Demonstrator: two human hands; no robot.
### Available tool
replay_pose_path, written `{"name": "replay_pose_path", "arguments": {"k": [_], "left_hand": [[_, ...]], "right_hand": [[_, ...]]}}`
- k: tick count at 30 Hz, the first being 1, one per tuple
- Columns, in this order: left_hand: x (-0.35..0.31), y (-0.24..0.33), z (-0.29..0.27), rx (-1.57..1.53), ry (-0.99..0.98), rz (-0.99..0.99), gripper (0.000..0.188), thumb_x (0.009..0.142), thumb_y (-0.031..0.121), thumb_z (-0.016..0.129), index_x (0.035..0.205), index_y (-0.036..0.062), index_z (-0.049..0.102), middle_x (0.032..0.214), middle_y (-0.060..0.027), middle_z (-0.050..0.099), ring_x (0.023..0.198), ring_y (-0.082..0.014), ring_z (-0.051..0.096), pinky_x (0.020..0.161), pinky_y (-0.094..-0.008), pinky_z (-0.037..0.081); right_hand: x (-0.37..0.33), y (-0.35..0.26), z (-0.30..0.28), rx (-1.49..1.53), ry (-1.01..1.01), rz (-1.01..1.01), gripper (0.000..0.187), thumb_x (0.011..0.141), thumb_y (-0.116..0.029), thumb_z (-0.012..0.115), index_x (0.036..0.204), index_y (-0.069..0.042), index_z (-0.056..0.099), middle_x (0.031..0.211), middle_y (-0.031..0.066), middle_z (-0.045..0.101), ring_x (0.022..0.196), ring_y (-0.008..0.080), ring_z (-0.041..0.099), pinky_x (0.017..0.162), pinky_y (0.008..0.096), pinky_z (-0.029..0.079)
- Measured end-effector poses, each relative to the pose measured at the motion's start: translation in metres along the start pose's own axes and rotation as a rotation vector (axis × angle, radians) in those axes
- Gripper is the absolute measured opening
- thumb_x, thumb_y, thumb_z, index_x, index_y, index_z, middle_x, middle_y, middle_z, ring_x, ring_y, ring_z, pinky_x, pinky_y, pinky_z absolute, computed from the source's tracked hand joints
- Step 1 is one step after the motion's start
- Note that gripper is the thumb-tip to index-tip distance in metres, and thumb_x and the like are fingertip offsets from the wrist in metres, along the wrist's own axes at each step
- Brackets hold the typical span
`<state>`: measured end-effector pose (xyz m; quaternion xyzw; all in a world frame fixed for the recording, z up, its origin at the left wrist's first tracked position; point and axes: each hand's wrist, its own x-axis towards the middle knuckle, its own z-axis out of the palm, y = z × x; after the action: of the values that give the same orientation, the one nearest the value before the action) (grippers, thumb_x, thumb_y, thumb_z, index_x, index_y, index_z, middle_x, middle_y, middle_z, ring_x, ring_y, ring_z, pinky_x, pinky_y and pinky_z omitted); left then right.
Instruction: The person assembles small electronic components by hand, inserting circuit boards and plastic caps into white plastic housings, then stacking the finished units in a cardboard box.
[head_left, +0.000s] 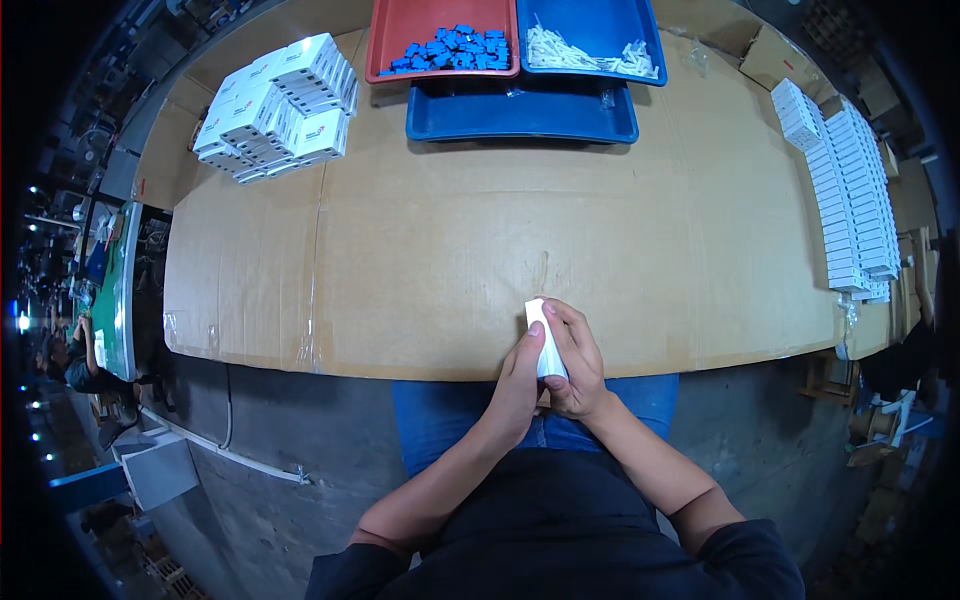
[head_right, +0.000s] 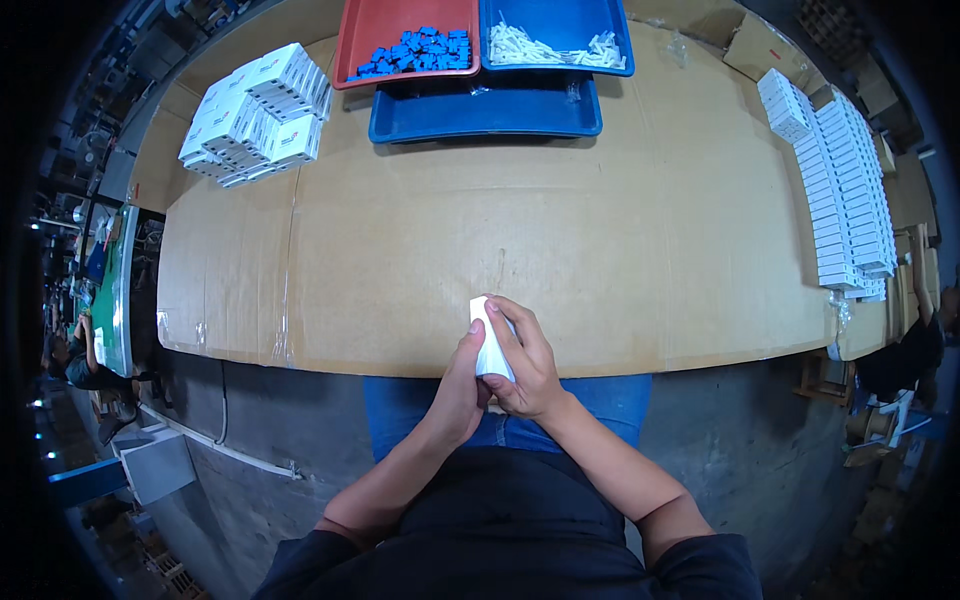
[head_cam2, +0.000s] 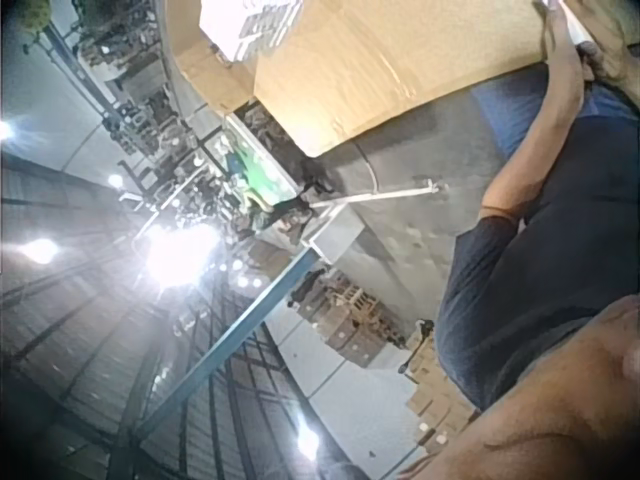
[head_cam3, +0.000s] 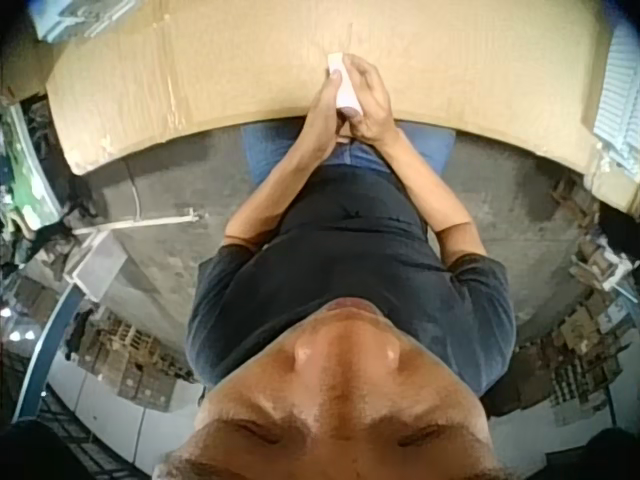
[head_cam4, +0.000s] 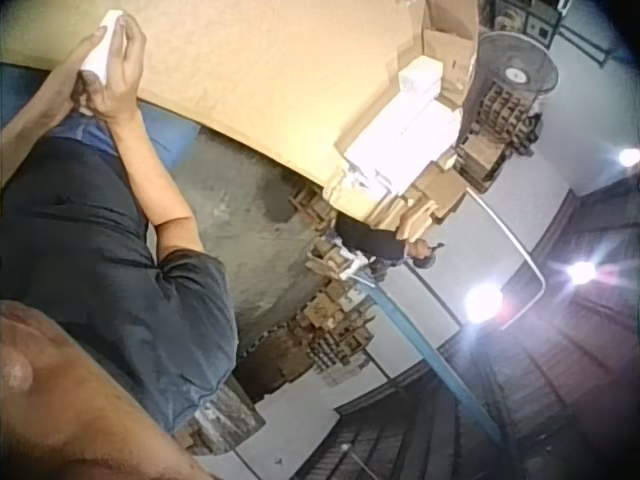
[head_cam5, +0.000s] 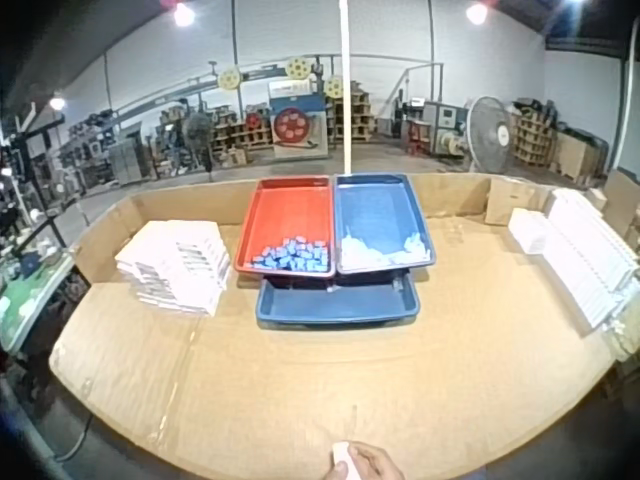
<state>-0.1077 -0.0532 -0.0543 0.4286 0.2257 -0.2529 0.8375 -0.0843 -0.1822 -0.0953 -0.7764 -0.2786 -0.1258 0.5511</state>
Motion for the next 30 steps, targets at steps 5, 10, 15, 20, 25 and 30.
{"name": "replay_pose_path", "arguments": {"k": [5, 10, 15, 20, 25, 30], "left_hand": [[0.002, -0.002, 0.0, 0.0, 0.011, -0.009, 0.053, 0.108, 0.056, 0.043, 0.132, 0.0091, 0.051, 0.11, -0.0042, 0.063, 0.097, -0.0119, 0.066, 0.081, -0.0292, 0.054], [-0.002, -0.007, -0.007, -0.016, 0.028, -0.008, 0.053, 0.108, 0.056, 0.043, 0.134, 0.0106, 0.051, 0.113, -0.0037, 0.064, 0.099, -0.0122, 0.066, 0.082, -0.0297, 0.054], [-0.008, 0.0, -0.002, -0.103, 0.055, 0.033, 0.05, 0.108, 0.053, 0.044, 0.136, 0.0119, 0.051, 0.117, -0.0032, 0.063, 0.106, -0.012, 0.064, 0.092, -0.031, 0.052], [-0.008, 0.007, -0.004, 0.12, 0.045, 0.296, 0.056, 0.11, 0.036, 0.043, 0.155, 0.0041, 0.034, 0.135, -0.0108, 0.055, 0.117, -0.0168, 0.059, 0.1, -0.0318, 0.048], [-0.004, 0.006, -0.016, 0.376, 0.079, 0.624, 0.064, 0.11, 0.019, 0.04, 0.166, 0.0038, 0.013, 0.15, -0.0171, 0.039, 0.127, -0.0221, 0.049, 0.107, -0.0337, 0.042], [-0.003, 0.002, -0.013, 0.509, 0.133, 0.714, 0.06, 0.111, 0.021, 0.038, 0.165, 0.0038, 0.017, 0.144, -0.0173, 0.04, 0.126, -0.023, 0.047, 0.11, -0.0367, 0.038]], "right_hand": [[-0.001, 0.001, 0.001, 0.01, 0.013, -0.002, 0.087, 0.106, -0.061, 0.038, 0.144, 0.016, 0.047, 0.138, 0.0381, 0.049, 0.126, 0.0473, 0.057, 0.104, 0.0488, 0.048], [-0.001, -0.002, 0.002, 0.06, 0.017, 0.011, 0.089, 0.106, -0.063, 0.037, 0.144, 0.016, 0.047, 0.138, 0.0382, 0.05, 0.125, 0.0469, 0.057, 0.104, 0.0476, 0.048], [0.004, -0.004, -0.001, 0.152, -0.051, 0.072, 0.091, 0.104, -0.068, 0.036, 0.147, 0.012, 0.048, 0.146, 0.0329, 0.049, 0.132, 0.0422, 0.055, 0.109, 0.0446, 0.045], [0.014, -0.025, -0.004, 0.218, -0.015, 0.21, 0.071, 0.104, -0.049, 0.055, 0.147, 0.007, 0.05, 0.153, 0.026, 0.048, 0.142, 0.0377, 0.048, 0.112, 0.0433, 0.044], [0.011, -0.037, -0.006, 0.286, -0.16, 0.345, 0.053, 0.102, -0.021, 0.064, 0.147, 0.005, 0.052, 0.153, 0.0228, 0.051, 0.141, 0.0342, 0.05, 0.115, 0.0404, 0.042], [0.01, -0.04, -0.006, 0.232, -0.149, 0.308, 0.048, 0.101, -0.011, 0.064, 0.145, 0.005, 0.054, 0.153, 0.0233, 0.051, 0.139, 0.0354, 0.053, 0.115, 0.0392, 0.042]]}}
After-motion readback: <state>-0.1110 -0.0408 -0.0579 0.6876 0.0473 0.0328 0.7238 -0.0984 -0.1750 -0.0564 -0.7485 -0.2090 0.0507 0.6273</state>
